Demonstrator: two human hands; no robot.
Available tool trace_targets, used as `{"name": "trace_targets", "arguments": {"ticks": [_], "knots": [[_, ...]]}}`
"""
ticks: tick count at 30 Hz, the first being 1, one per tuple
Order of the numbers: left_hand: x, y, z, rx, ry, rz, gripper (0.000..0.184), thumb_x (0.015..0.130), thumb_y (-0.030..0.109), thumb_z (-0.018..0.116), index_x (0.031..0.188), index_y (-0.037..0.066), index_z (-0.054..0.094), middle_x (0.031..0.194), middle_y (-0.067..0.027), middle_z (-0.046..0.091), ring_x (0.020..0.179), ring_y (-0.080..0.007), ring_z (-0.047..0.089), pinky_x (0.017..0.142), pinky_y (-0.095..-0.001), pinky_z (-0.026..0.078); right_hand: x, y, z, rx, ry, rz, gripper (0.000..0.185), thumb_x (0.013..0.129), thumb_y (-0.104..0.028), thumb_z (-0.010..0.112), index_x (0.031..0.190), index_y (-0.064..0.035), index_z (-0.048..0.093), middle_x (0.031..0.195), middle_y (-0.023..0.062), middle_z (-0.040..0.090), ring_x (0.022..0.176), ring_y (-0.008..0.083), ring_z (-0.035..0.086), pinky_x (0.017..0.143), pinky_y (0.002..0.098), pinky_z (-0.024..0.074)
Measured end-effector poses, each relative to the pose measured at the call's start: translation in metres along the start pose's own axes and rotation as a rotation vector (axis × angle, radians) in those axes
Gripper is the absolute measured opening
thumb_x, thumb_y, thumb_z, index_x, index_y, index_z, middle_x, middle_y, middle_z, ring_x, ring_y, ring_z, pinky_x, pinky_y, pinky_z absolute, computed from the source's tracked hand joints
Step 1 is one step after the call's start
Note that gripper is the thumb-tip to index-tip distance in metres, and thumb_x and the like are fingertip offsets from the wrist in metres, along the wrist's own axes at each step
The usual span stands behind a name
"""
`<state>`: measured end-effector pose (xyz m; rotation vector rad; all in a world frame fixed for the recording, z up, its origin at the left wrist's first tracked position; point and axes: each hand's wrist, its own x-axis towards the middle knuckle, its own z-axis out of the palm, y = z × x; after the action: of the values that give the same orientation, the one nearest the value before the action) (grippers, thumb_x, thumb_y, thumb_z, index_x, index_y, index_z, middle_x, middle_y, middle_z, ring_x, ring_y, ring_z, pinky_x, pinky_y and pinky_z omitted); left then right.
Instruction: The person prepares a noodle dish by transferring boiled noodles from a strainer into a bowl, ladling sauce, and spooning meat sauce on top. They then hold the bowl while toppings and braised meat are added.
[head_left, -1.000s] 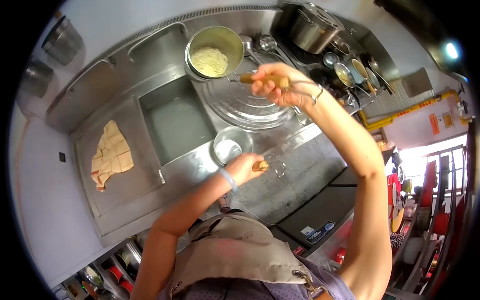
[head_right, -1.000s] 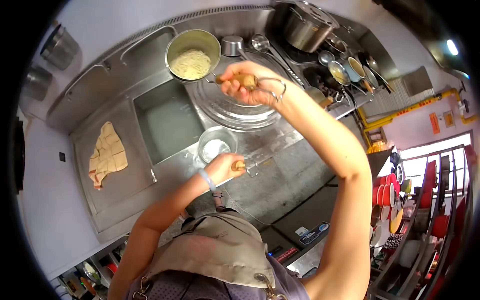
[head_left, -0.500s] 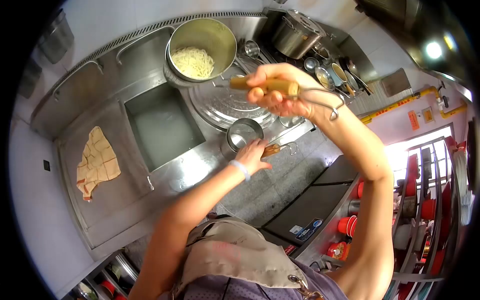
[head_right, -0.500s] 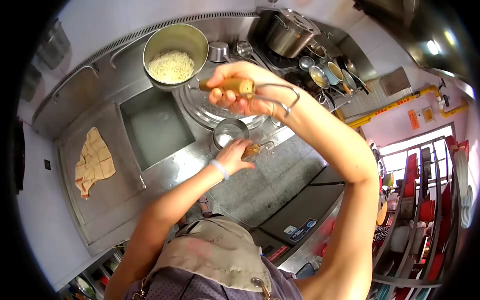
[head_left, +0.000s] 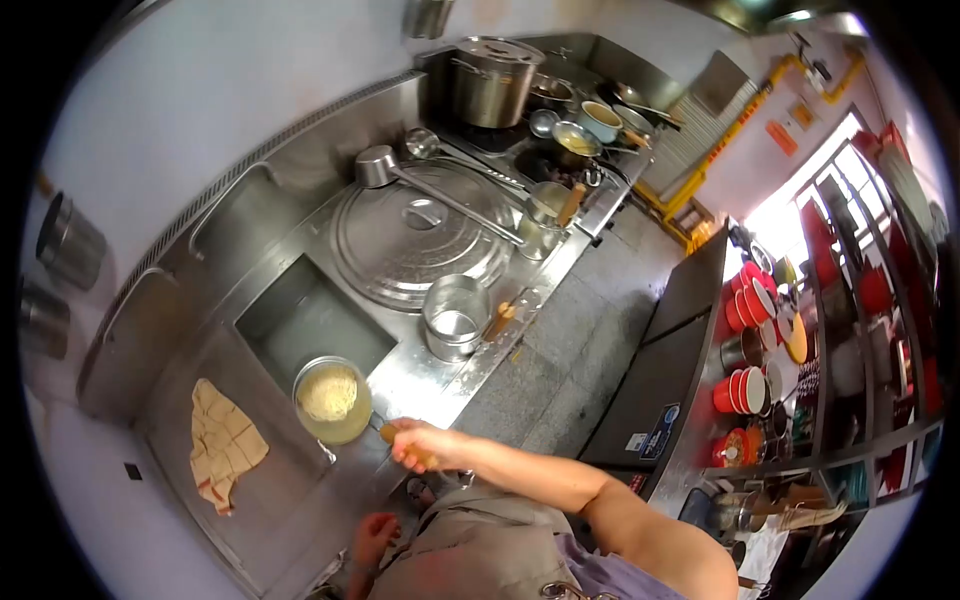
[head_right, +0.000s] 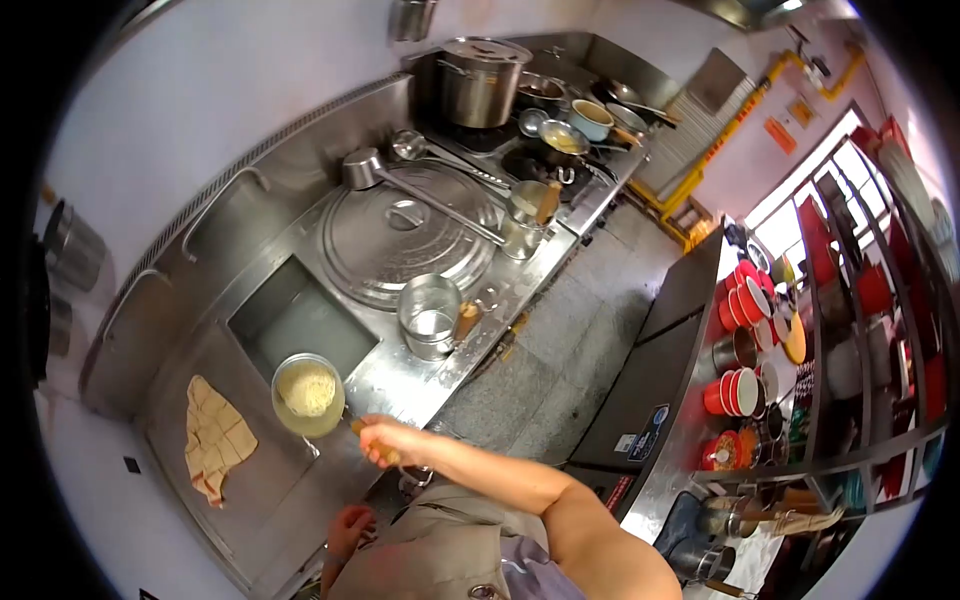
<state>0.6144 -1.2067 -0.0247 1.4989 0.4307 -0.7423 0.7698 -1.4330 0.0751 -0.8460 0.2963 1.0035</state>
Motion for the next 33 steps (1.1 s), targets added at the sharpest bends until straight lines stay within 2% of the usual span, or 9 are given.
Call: {"name": "trace_targets", "arguments": {"ticks": [11,14,19,25,26,27,28,30,33], "knots": [[0.040,-0.030,-0.011,-0.170,0.418,-0.097,0.017,0.089,0.018,0.055,0.095,0.002,0.059,0.071,-0.0124,0.063,0.052,-0.0188,0.059,0.042,-0.0308,0.048,0.015,0.011,-0.091,0.023,-0.074,0.123,0.041,0.088,-0.026,0.054,0.118,-0.0079,0.031,0.061,0.0044,0.046,0.043,0.0110,0.047,0.033,0.0247,0.0372],[0.038,-0.139,-0.045,0.020,0.214,0.338,0.012,0.086,0.014,0.060,0.086,0.003,0.057,0.068,-0.0119,0.060,0.054,-0.0195,0.057,0.046,-0.0300,0.045,0.012,0.005,-0.103,0.045,-0.087,0.212,0.049,0.086,-0.021,0.053,0.123,-0.0067,0.025,0.063,0.0060,0.046,0.045,0.0130,0.048,0.034,0.0272,0.0383],[-0.006,-0.128,0.058,0.191,0.497,-0.219,0.012,0.085,0.014,0.059,0.085,0.002,0.061,0.068,-0.0105,0.062,0.056,-0.0190,0.059,0.047,-0.0305,0.047,0.018,0.007,-0.125,0.025,-0.077,0.265,0.057,0.079,-0.014,0.053,0.125,-0.0036,0.020,0.065,0.0079,0.046,0.047,0.0159,0.048,0.036,0.0317,0.0398],[-0.082,-0.198,0.152,0.253,0.659,0.009,0.014,0.084,0.013,0.058,0.082,0.002,0.066,0.068,-0.0087,0.064,0.058,-0.0184,0.061,0.048,-0.0310,0.049,0.000,0.006,-0.120,-0.231,-0.167,0.300,0.022,0.084,-0.027,0.054,0.089,-0.0066,0.048,0.053,0.0037,0.045,0.041,0.0138,0.045,0.035,0.0297,0.0381],[-0.076,-0.214,0.175,0.614,0.919,-0.245,0.019,0.082,0.014,0.059,0.070,0.001,0.065,0.063,-0.0072,0.064,0.056,-0.0176,0.060,0.050,-0.0316,0.049,-0.001,0.008,-0.126,-0.219,-0.129,0.398,0.028,0.086,-0.034,0.053,0.077,-0.0076,0.050,0.049,0.0038,0.045,0.039,0.0145,0.046,0.035,0.0300,0.0387],[-0.069,-0.105,0.208,0.542,0.872,-0.263,0.022,0.082,0.019,0.060,0.071,0.000,0.062,0.061,-0.0066,0.062,0.056,-0.0159,0.059,0.051,-0.0309,0.048,-0.005,-0.012,-0.126,-0.437,-0.196,0.293,0.024,0.086,-0.032,0.055,0.088,-0.0085,0.051,0.057,0.0047,0.051,0.041,0.0152,0.048,0.035,0.0305,0.0406],[-0.060,-0.105,0.218,-0.149,0.841,-0.090,0.027,0.082,0.024,0.059,0.071,-0.001,0.060,0.058,-0.0056,0.060,0.055,-0.0138,0.058,0.048,-0.0304,0.046,0.011,0.015,-0.135,-0.319,-0.174,0.360,0.027,0.085,-0.031,0.057,0.098,-0.0085,0.048,0.067,0.0061,0.055,0.044,0.0156,0.050,0.036,0.0311,0.0426],[-0.033,-0.101,0.214,-0.045,0.798,-0.447,0.023,0.087,0.024,0.056,0.086,0.001,0.059,0.068,-0.0063,0.061,0.059,-0.0134,0.056,0.051,-0.0284,0.045,0.019,-0.021,-0.139,-0.451,-0.042,0.463,0.035,0.085,-0.029,0.059,0.107,-0.0050,0.046,0.074,0.0061,0.055,0.049,0.0150,0.052,0.037,0.0297,0.0432],[-0.004,-0.093,0.237,-0.260,0.932,-0.426,0.022,0.088,0.024,0.055,0.090,0.004,0.063,0.071,-0.0047,0.064,0.055,-0.0112,0.058,0.042,-0.0286,0.044,0.021,-0.059,-0.149,-0.468,-0.139,0.433,0.031,0.088,-0.030,0.054,0.101,-0.0022,0.052,0.078,0.0080,0.055,0.054,0.0129,0.048,0.045,0.0263,0.0424]]}}
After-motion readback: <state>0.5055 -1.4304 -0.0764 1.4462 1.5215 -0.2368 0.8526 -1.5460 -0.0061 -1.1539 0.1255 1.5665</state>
